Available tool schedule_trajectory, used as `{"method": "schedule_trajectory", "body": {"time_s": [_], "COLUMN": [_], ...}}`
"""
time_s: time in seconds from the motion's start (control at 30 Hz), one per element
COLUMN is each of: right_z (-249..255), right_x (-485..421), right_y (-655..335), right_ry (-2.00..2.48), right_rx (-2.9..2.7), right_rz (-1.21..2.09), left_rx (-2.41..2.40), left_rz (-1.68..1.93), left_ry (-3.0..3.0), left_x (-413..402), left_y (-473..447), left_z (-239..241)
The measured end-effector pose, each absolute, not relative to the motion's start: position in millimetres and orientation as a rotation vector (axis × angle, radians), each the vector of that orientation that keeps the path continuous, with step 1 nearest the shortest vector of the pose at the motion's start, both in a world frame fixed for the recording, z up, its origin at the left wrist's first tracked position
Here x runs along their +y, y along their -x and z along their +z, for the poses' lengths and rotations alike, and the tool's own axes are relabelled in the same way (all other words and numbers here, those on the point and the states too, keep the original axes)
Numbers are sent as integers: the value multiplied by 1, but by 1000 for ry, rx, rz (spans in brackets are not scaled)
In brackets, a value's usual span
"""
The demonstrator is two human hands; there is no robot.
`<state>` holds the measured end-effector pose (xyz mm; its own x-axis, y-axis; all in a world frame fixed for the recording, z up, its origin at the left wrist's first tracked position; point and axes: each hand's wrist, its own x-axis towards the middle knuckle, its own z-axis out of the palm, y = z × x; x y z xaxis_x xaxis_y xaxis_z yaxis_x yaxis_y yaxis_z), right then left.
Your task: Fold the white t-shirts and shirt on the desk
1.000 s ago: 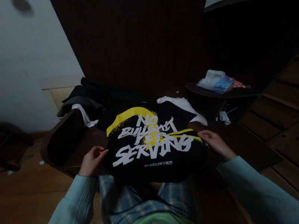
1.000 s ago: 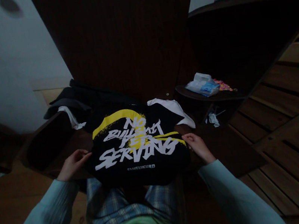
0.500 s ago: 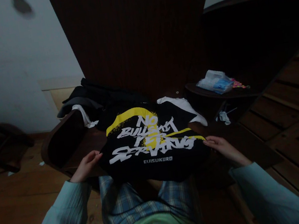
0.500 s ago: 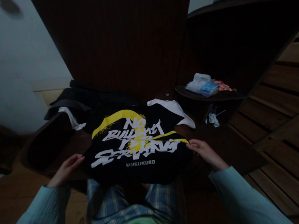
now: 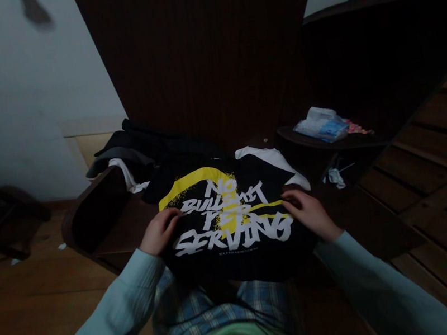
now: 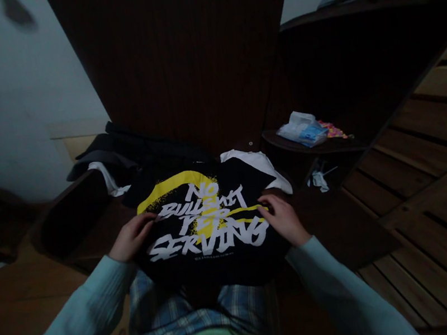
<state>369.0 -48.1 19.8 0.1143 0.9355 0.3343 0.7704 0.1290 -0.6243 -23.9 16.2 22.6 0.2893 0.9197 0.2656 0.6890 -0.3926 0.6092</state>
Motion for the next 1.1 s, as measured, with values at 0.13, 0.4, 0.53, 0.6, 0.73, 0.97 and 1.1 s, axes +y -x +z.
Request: {"method": "schedule_trajectory", "body": {"time_s": [0.13, 0.4, 0.53, 0.6, 0.73, 0.97, 1.1], "right_z": [1, -9, 17, 32, 36, -5, -2], "right_x": [-33, -49, -31, -9, 34, 31, 10], "right_y": [-344, -352, -352, -343, -313, -298, -296], "right_ry": [1633, 1815, 1761, 1670, 1505, 1641, 1598], "right_rx": [-2105, -2252, -2361, -2421, -2461, -2535, -2577], "right_rz": [332, 364, 490, 522, 416, 158, 102], "left_rx": [1430, 1501, 1570, 1518, 1374, 1479, 1337], "left_rz": [640, 356, 143, 249, 328, 183, 127], "left_ry": [-2510, -2530, -2481, -2561, -2632, -2711, -2737], "left_x": [28, 17, 29, 42, 66, 60, 43], "left_y": [3, 24, 10, -9, -47, -47, -31], "left_z": [-5, -3, 32, 41, 31, -7, 4]}}
